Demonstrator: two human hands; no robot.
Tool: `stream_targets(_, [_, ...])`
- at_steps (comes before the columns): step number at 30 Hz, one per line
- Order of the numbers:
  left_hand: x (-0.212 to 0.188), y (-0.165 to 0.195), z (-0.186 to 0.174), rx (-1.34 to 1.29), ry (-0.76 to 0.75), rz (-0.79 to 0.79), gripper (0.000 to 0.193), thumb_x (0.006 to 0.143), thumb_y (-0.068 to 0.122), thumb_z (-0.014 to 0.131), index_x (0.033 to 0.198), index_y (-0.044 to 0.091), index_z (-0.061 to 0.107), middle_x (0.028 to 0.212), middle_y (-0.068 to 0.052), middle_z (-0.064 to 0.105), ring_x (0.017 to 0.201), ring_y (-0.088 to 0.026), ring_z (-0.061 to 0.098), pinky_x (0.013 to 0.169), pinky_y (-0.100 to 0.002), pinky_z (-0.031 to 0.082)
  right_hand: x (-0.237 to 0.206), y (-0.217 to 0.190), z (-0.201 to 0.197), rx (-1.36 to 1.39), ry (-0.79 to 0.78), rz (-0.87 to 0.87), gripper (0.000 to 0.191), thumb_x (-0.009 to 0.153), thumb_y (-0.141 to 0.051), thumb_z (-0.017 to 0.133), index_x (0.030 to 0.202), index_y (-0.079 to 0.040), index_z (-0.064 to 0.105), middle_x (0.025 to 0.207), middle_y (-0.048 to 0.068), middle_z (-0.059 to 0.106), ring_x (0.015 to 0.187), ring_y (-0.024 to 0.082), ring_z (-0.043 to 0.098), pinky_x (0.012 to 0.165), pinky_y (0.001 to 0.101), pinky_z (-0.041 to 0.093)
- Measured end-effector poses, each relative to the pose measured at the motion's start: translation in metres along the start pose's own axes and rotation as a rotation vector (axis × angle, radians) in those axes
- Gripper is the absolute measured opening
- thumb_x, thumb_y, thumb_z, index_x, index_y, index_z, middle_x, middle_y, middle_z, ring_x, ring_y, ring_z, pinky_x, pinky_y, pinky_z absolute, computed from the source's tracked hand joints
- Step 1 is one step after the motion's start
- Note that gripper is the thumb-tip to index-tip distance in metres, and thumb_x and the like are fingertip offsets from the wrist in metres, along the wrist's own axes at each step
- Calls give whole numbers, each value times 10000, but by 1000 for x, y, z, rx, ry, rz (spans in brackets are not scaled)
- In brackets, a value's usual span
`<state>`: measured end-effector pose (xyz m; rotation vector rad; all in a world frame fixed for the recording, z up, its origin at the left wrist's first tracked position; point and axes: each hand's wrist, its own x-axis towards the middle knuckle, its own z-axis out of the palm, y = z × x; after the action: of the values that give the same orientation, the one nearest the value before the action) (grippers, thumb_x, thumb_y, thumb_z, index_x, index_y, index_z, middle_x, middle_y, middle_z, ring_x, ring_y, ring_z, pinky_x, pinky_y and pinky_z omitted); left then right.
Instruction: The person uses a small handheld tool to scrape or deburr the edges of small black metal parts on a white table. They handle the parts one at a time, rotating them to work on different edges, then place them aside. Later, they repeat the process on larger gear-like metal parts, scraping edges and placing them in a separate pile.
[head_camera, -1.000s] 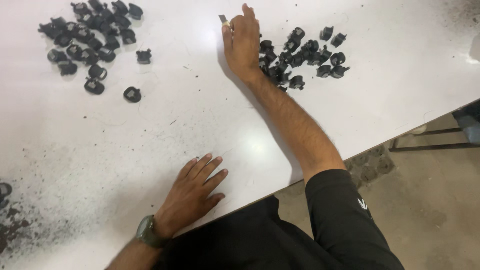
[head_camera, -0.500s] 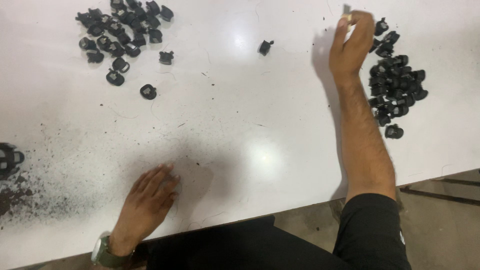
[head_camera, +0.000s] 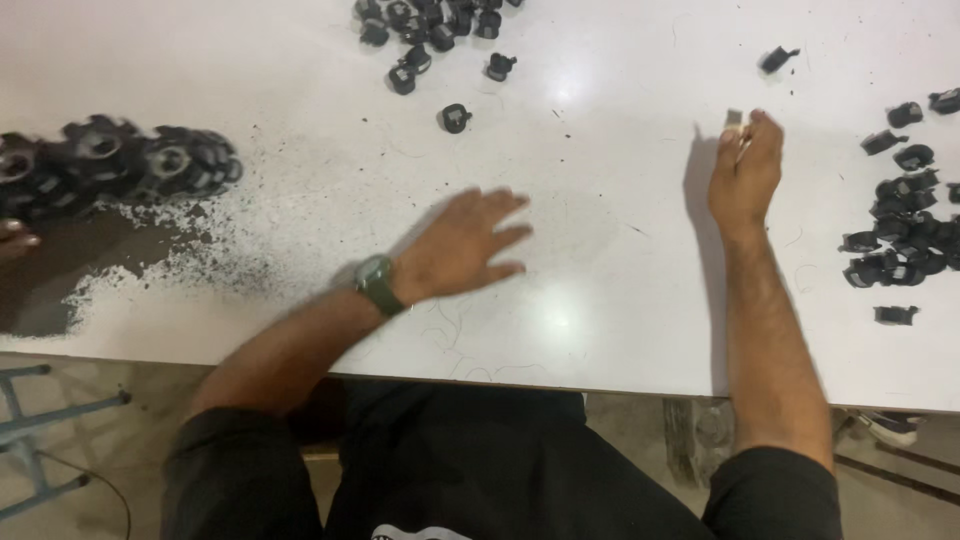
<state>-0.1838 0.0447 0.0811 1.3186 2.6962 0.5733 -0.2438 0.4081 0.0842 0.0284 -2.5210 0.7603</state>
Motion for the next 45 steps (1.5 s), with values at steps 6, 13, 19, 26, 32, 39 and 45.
stream_targets(6, [12,-75,-44,-17,138,-134,628,1032,493,535,1431,8,535,1597,-223,374,1470,-363,343,1188,-496,329,-105,-75,18,96,-277,-80,208,1100,-139,534,1237,18,549,1450,250,568,1388,420,508,1167,519,372])
stream_targets(13, [-37,-27,-2,-41,3,-74,596,1042,536,463,1489,143,501,1632,-146,330,1524,-331,269,1229,-517,240,-141,-135,68,189,-353,-112,243,1116,-203,509,1299,-46,539,1480,183,582,1483,417,430,1272,559,227])
stream_targets(19, [-212,-10,44,9,40,-68,609,985,464,545,1506,157,473,1645,-142,309,1533,-335,227,1231,-525,185,-244,-230,106,284,-456,-294,329,1099,-241,484,1350,-36,539,1518,205,526,1527,416,377,1268,568,217])
stream_targets(26, [-370,33,10,-356,162,-744,410,880,294,688,1262,147,694,1454,-50,614,1208,-275,620,944,-432,511,-295,-321,113,850,-1027,-617,121,1098,-197,536,1054,-86,518,1454,160,556,1424,348,464,1262,520,294])
stream_targets(32, [-339,-2,-8,-218,547,-447,381,970,297,722,1254,44,697,1290,-142,706,1160,-287,717,979,-393,594,-248,-249,63,694,-611,-206,201,1089,-225,475,1132,-93,621,1308,112,661,1215,235,630,1060,407,511])
stream_targets(39, [-153,-104,-93,458,575,-285,743,917,596,673,1406,45,579,1426,-257,558,1344,-395,499,1111,-586,360,-249,-184,41,750,-320,232,178,1078,-203,559,1115,-32,587,1182,88,695,1019,109,601,905,277,504])
stream_targets(45, [-101,-105,-95,223,-58,-696,725,1077,681,439,1440,74,599,1444,-254,560,1355,-441,518,1166,-589,382,-255,-176,52,683,-232,128,123,1063,-148,595,1068,-25,598,1102,59,684,1019,104,610,901,265,498])
